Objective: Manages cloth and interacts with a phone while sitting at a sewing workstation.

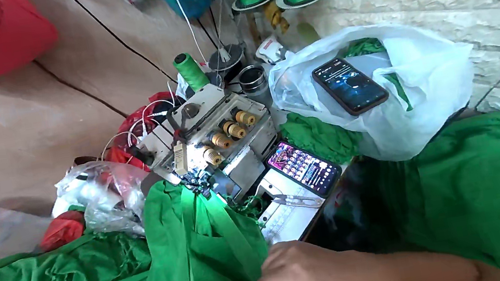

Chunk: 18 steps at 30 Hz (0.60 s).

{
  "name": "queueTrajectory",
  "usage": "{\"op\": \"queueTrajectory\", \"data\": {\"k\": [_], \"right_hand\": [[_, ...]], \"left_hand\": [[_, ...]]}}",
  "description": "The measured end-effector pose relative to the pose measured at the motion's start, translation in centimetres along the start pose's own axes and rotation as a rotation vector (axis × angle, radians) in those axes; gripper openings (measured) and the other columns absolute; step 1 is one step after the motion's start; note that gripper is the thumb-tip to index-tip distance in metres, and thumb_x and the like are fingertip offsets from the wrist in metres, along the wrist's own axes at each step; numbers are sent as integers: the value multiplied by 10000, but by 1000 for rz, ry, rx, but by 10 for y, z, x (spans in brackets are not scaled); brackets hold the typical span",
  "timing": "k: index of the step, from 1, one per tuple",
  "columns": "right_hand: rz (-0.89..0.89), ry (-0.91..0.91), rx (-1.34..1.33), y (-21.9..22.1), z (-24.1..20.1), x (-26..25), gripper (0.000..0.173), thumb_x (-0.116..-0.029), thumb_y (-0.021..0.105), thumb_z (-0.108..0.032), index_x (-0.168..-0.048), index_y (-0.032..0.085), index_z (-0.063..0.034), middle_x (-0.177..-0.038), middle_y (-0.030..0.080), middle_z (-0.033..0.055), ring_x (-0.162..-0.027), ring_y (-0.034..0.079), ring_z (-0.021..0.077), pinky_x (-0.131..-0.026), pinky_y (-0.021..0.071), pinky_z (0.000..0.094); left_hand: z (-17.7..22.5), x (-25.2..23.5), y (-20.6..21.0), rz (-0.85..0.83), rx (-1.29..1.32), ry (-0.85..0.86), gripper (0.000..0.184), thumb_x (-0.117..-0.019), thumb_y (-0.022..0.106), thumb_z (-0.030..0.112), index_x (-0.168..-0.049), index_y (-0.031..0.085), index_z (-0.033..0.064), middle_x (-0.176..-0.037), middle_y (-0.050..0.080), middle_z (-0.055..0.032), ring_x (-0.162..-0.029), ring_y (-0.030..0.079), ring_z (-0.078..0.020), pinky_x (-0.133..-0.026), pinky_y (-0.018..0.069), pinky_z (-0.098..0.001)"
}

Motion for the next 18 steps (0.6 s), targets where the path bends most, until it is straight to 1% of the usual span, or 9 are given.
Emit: {"op": "queueTrajectory", "data": {"k": [2, 5, 7, 9, 12, 13, 15, 16, 18], "right_hand": [[15, -34, 65, -1, -10, -1, 206, -1009, 616, -166, -1014, 746, -7, -715, 685, 93, -683, 651, 200, -759, 516, 352], [14, -95, 184, -2, -29, 0, 213, -1021, 571, -165, -947, 750, -75, -826, 725, 64, -866, 685, 215, -850, 506, 362], [-2, -104, 186, -2, -38, 4, 213, -1024, 572, -176, -947, 752, -90, -1002, 732, 67, -1066, 649, 223, -954, 491, 349], [-13, -88, 203, -2, -41, 8, 210, -1024, 580, -196, -932, 746, -108, -1024, 722, 45, -1065, 610, 202, -956, 455, 304], [-40, -62, 177, -1, -36, 13, 179, -999, 628, -201, -891, 723, -95, -847, 679, 42, -885, 607, 180, -801, 472, 253], [-45, -57, 159, 0, -33, 14, 174, -1000, 630, -205, -896, 710, -91, -820, 655, 46, -842, 619, 162, -760, 498, 230], [-21, -53, 90, 1, -26, 10, 145, -992, 637, -189, -920, 687, -74, -821, 617, 54, -745, 593, 105, -653, 487, 175], [16, -55, 63, 1, -24, 7, 136, -983, 646, -182, -927, 679, -63, -844, 623, 57, -743, 590, 73, -650, 487, 142], [76, -65, 42, -1, -24, -3, 157, -1013, 612, -191, -969, 633, -42, -971, 637, 80, -896, 619, 49, -781, 511, 119]], "left_hand": [[7, -8, 0, -34, -152, 87, 257, -1015, 580, 455, -1123, 775, 326, -1042, 746, 173, -979, 671, 43, -883, 538, -171], [-13, -22, -14, 95, -871, 237, 521, -1105, 341, 430, -843, 699, 155, -903, 679, 64, -983, 606, -37, -910, 473, -232], [-32, -29, -15, 87, -1455, 326, 418, -1010, 429, 300, -847, 767, 116, -946, 730, -74, -950, 677, -277, -812, 523, -463], [-47, -26, -13, -65, -1731, 342, 295, -947, 538, 289, -917, 765, 101, -1052, 727, -127, -998, 686, -359, -810, 524, -549], [-38, -14, -8, -271, -1799, 294, 151, -897, 678, 247, -912, 733, 107, -1069, 725, -88, -1117, 671, -310, -925, 524, -508], [-28, -11, -6, -301, -1755, 227, 143, -875, 708, 235, -902, 730, 96, -991, 735, -89, -1051, 704, -304, -871, 556, -507], [1, -3, 3, -311, -1622, 80, 174, -849, 757, 247, -850, 707, 80, -756, 688, -102, -735, 725, -304, -615, 587, -495], [20, 1, 13, -321, -1551, 34, 193, -866, 742, 272, -839, 692, 87, -694, 649, -87, -640, 698, -283, -534, 575, -469], [58, 8, 44, -381, -1425, 29, 235, -934, 670, 305, -830, 673, 94, -681, 631, -64, -628, 677, -239, -525, 555, -397]]}}
Point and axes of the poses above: each hand's wrist, its own x-axis away from the middle knuckle, its own y-axis out of the palm, z = x × y, the point moved 5 cm from there along -x, towards the middle knuckle
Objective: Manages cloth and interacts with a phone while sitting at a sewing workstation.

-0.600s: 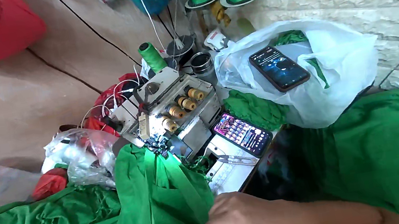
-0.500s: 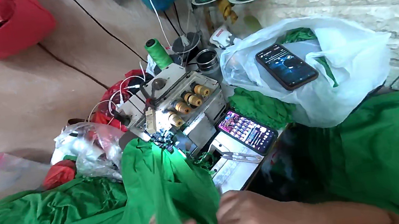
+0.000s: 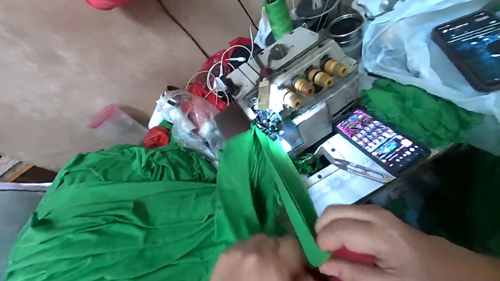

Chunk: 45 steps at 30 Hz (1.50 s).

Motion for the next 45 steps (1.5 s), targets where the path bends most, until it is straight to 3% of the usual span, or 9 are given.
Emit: {"op": "queueTrajectory", "data": {"k": [4, 8, 13, 16, 20, 23, 26, 37, 45], "right_hand": [[-13, -40, 10, 7, 4, -10, 242, -1092, 456, -237, -1033, 574, -33, -1145, 629, 133, -1167, 607, 132, -1010, 496, 231], [-30, -19, 140, 10, 10, -7, 258, -1100, 402, -260, -1029, 577, -84, -1062, 630, 87, -993, 616, 124, -812, 493, 237], [-82, 23, 111, 5, 14, 0, 245, -1092, 429, -240, -1024, 589, -66, -986, 624, 84, -867, 616, 109, -729, 517, 199], [-69, 42, 143, -3, 15, 1, 243, -1085, 439, -251, -1018, 596, -78, -973, 631, 68, -859, 615, 97, -723, 513, 198], [-32, 51, 106, -11, 14, 1, 255, -1092, 435, -264, -1030, 583, -65, -997, 620, 64, -895, 610, 54, -754, 509, 154], [-38, 46, 128, -9, 12, 6, 262, -1100, 425, -286, -1029, 579, -87, -1000, 627, 62, -896, 618, 80, -752, 511, 186], [14, 76, 59, -18, 19, 10, 246, -1094, 449, -280, -1030, 570, -76, -1011, 604, 45, -932, 599, 23, -792, 508, 132], [318, 198, -304, -58, 34, 27, 324, -1102, 375, -383, -1221, 652, -267, -1170, 645, -191, -1093, 582, -68, -944, 475, 137], [-82, -40, 13, -7, 18, 4, 392, -1120, 316, -318, -1002, 608, -84, -1019, 644, 88, -1069, 607, 176, -969, 472, 297]], "left_hand": [[40, -1, -31, 21, 133, 101, 252, -1033, 583, 204, -867, 660, 31, -753, 658, -124, -750, 661, -274, -635, 506, -353], [1, 1, -4, 112, 211, -119, 273, -1007, 608, 331, -976, 644, 62, -829, 633, -62, -672, 606, -122, -605, 523, -230], [-35, 15, 66, -370, 538, -273, 340, -1033, 591, 306, -1168, 665, 4, -876, 714, -152, -764, 714, -290, -714, 589, -505], [-39, 6, 55, 41, 83, -145, 174, -929, 700, 253, -965, 731, 86, -937, 708, -105, -864, 717, -289, -694, 603, -480], [-35, -18, 37, 287, 35, 1, 232, -1016, 505, 230, -1099, 696, 129, -1218, 715, -55, -1236, 620, -248, -1027, 469, -473], [-26, -24, 54, 196, 181, 53, 346, -987, 494, 393, -935, 705, 124, -927, 731, -46, -1003, 698, -209, -1030, 432, -534], [-28, -22, 39, 208, 447, 82, 391, -1023, 556, 462, -849, 636, 120, -744, 627, -17, -782, 611, -116, -916, 399, -378], [21, -110, 13, 531, 621, 413, 281, -1007, 589, 220, -792, 647, 50, -726, 638, -67, -748, 590, -138, -878, 387, -342], [-3, -40, -30, 32, 480, 319, 299, -1051, 569, 261, -844, 690, 82, -739, 628, -52, -767, 616, -153, -748, 482, -278]]}}
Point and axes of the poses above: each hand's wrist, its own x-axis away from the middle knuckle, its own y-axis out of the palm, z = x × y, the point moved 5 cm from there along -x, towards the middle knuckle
